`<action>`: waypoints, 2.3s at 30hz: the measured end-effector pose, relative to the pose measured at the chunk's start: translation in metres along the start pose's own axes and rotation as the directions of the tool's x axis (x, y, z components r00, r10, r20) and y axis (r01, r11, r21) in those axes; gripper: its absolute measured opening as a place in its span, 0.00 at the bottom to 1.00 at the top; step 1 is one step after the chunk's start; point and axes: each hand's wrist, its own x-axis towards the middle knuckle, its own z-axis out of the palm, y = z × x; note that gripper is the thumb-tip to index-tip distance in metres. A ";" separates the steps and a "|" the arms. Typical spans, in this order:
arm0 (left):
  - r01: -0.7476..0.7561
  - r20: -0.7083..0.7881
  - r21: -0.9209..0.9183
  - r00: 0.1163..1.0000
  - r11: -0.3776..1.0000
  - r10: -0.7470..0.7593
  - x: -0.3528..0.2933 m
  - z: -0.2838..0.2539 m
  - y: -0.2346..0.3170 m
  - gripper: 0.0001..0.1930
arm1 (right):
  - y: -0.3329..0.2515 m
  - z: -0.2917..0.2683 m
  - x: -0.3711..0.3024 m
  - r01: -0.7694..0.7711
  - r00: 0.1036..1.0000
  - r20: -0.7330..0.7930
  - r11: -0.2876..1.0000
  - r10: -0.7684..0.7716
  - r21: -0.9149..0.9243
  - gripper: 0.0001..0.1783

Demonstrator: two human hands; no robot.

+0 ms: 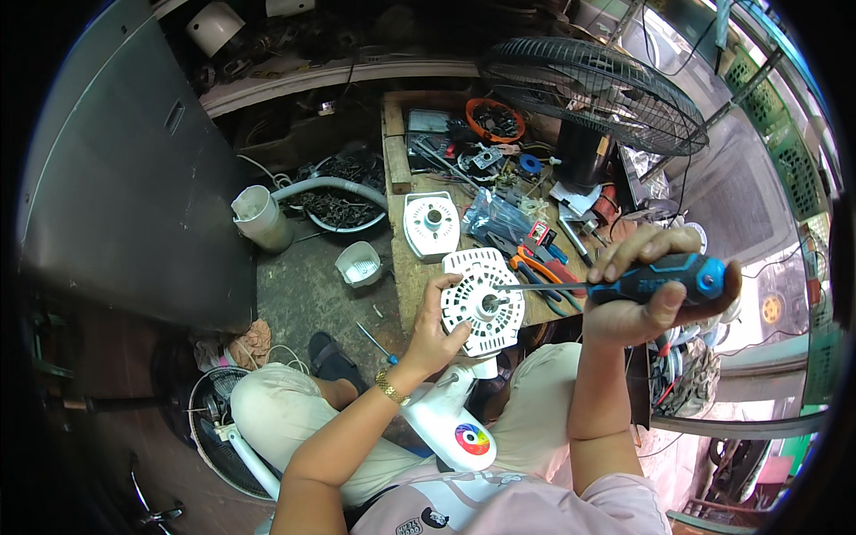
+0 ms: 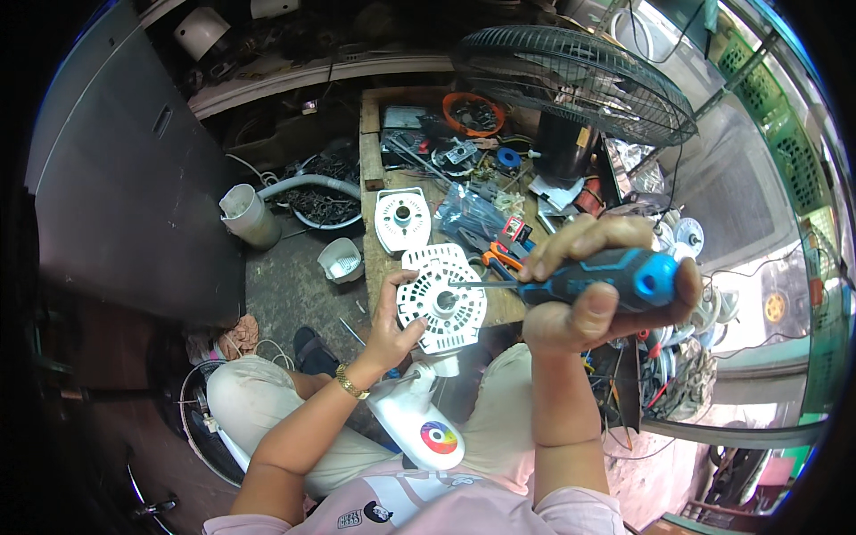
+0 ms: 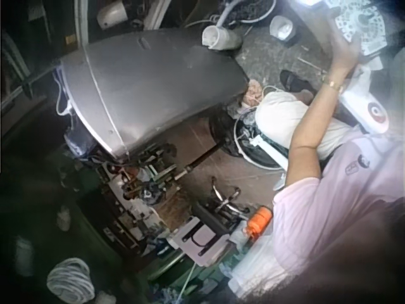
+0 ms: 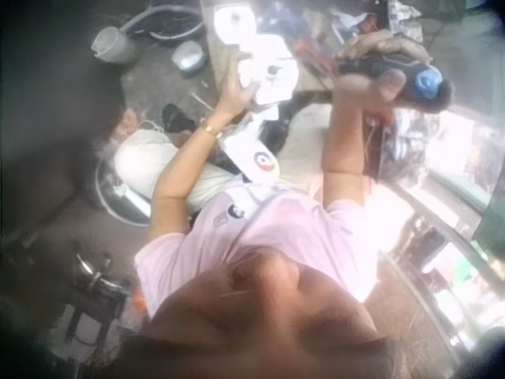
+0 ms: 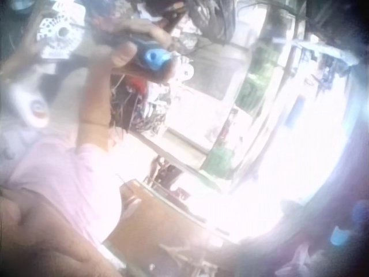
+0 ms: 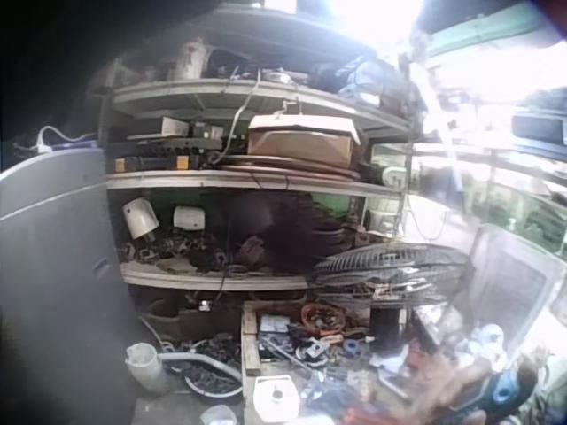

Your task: The person assembles a small white fan by securing the motor housing to the base with a screwdriver, then attaching the front grille and fan blade. The person uses a screwdriver to tighten screws and aligns the components by hand.

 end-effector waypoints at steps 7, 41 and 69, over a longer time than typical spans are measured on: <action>0.001 0.019 -0.030 1.000 1.000 0.000 0.001 -0.003 0.002 0.32 | -0.016 -0.004 0.010 -0.073 0.996 0.042 0.997 0.074 -0.020 0.36; -0.021 -0.012 -0.020 1.000 1.000 0.021 0.000 -0.003 0.001 0.30 | 0.004 0.009 -0.026 -0.178 0.957 0.263 0.968 0.127 0.178 0.31; -0.232 -0.030 0.341 0.966 0.911 0.257 -0.010 0.002 0.007 0.14 | -0.012 0.009 -0.018 -0.190 0.975 0.145 0.973 0.171 0.129 0.36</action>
